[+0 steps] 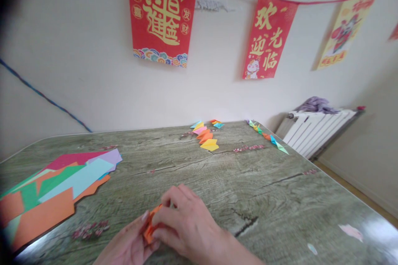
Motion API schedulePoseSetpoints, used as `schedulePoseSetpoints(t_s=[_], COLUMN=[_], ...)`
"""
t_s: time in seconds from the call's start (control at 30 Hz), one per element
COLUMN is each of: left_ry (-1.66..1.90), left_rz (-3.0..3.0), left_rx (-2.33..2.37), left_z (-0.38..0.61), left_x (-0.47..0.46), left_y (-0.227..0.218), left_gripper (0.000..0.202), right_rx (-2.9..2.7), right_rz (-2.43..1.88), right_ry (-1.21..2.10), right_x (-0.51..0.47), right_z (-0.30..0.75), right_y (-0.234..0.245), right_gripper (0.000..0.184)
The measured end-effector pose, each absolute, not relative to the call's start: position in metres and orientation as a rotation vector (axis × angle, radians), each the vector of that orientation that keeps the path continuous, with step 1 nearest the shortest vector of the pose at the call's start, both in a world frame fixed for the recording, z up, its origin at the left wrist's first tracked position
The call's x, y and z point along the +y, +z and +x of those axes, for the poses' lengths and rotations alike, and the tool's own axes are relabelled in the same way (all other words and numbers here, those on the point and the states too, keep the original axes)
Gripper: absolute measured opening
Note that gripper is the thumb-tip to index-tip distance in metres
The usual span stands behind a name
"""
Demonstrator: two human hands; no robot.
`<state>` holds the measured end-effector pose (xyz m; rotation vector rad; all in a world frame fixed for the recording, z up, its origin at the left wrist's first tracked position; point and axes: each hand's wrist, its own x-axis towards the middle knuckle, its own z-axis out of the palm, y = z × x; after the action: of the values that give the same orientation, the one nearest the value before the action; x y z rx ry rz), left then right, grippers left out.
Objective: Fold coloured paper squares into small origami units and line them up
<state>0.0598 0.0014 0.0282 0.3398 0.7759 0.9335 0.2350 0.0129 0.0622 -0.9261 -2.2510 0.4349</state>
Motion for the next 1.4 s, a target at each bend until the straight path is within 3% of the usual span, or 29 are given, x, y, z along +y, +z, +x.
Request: schedulePoseSetpoints(t_s=[0.4, 0.63, 1.07, 1.4], left_ry=[0.958, 0.968, 1.033, 1.067], left_rz=[0.391, 0.361, 0.402, 0.478], left_rx=[0.807, 0.777, 0.762, 0.793], left_z=[0.058, 0.057, 0.063, 0.061], left_x=[0.001, 0.002, -0.002, 0.0], left_y=[0.028, 0.027, 0.015, 0.018], left_gripper=[0.029, 0.025, 0.024, 0.025], right_rx=[-2.264, -2.033, -1.794, -1.726], right_rz=[-0.839, -1.012, -1.051, -0.847], right_ry=[0.463, 0.635, 0.688, 0.978], right_x=[0.013, 0.006, 0.002, 0.006], right_z=[0.236, 0.227, 0.221, 0.222], right_y=[0.063, 0.062, 0.053, 0.055], right_gripper=[0.005, 0.026, 0.033, 0.012])
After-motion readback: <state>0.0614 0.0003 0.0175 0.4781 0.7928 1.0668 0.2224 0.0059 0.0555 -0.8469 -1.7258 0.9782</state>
